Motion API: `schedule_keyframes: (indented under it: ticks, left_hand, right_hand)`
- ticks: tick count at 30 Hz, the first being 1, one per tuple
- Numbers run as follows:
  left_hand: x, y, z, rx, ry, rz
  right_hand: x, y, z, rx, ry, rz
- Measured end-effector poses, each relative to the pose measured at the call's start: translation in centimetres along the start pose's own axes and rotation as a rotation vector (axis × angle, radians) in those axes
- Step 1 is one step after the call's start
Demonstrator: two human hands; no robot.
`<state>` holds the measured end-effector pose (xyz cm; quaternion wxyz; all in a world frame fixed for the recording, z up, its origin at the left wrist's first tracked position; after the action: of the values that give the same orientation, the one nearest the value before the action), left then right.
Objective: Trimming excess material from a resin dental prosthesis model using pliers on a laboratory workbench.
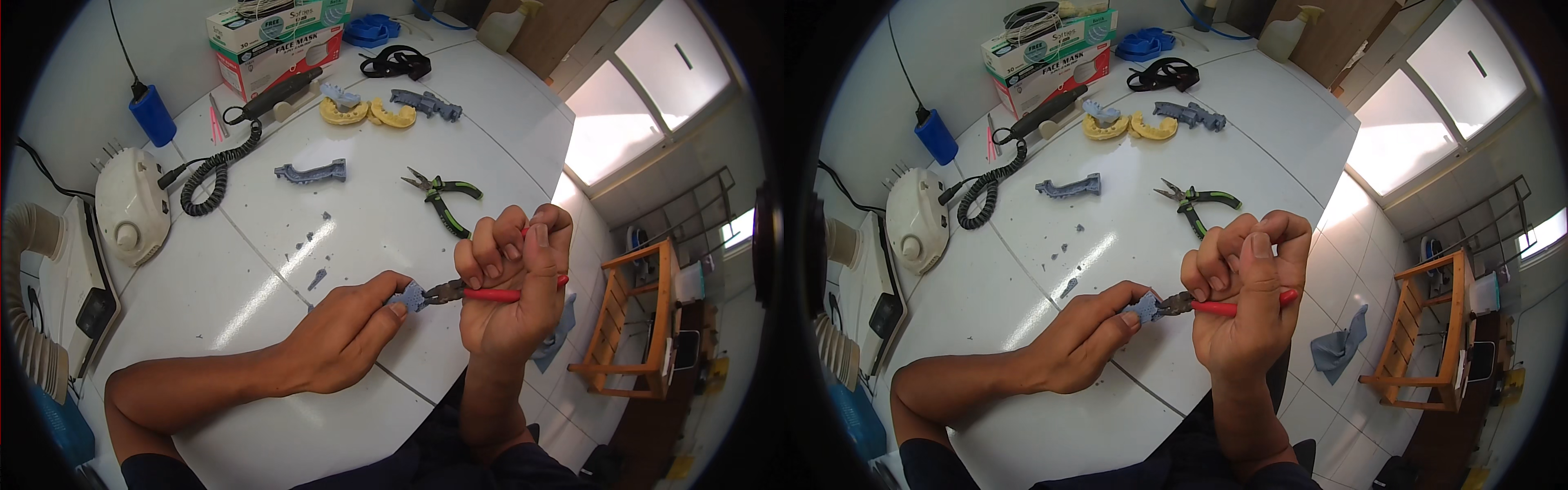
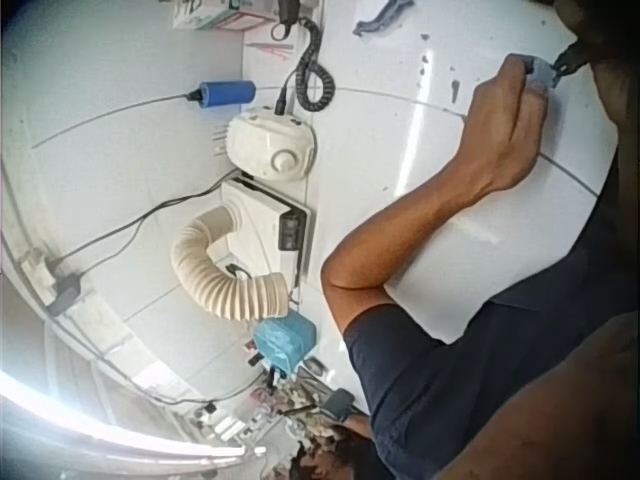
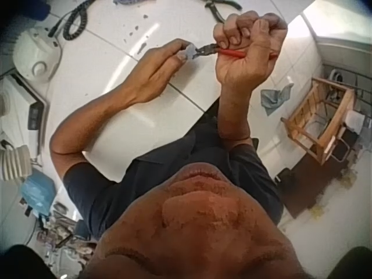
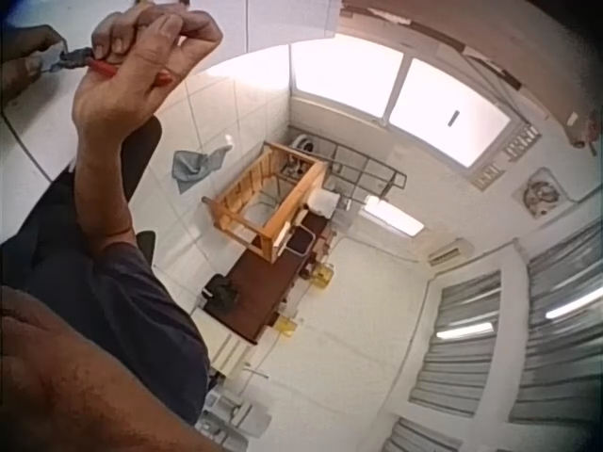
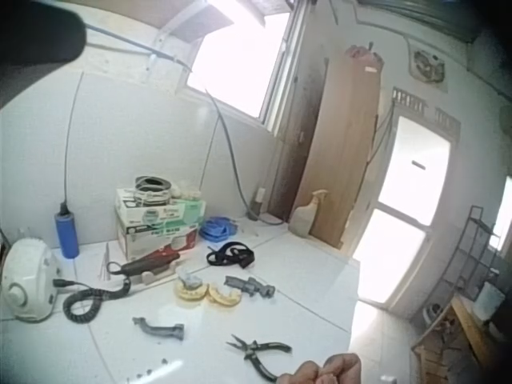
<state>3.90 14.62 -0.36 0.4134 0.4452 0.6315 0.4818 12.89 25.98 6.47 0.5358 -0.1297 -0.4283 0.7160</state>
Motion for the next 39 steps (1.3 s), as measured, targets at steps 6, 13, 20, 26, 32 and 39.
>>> schedule_keyframes:
  ticks: [6, 13, 20, 26, 32, 39]
  left_hand:
    - [0.0, -0.2, 0.0, -0.113, 0.0, -0.054]
    - [0.0, -0.5, 0.1, -0.168, -0.016, -0.075]
    - [0.0, -0.2, -0.1, -0.159, -0.001, -0.058]
    - [0.0, -0.5, 0.0, -0.147, 0.003, -0.048]
    - [-0.1, -0.4, 0.0, -0.167, 0.003, -0.064]
    - [-0.2, -0.6, -0.1, -0.176, 0.011, -0.07]
  right_hand:
    - [0.2, 0.8, -3.1, 0.263, 0.249, 0.097]
    - [-1.0, -0.8, -2.1, 0.272, 0.265, 0.046]
    - [-1.9, -1.4, -0.1, 0.046, 0.087, -0.103]
    - [-1.9, -1.1, 0.1, 0.012, 0.06, -0.09]
    - [-1.7, -0.5, -0.4, 0.086, 0.047, -0.027]
    - [-2.0, 0.0, -0.2, 0.065, 0.089, -0.09]
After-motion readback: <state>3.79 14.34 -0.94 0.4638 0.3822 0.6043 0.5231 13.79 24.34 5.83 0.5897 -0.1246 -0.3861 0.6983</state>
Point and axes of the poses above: each hand's wrist, its own x-axis towards the middle knuckle, its own z-axis out of the palm, y = z × x, the point moved 9 cm from there along x, towards the middle knuckle, and after that the axes turned 12 degrees about y, right-handed, at the moved point
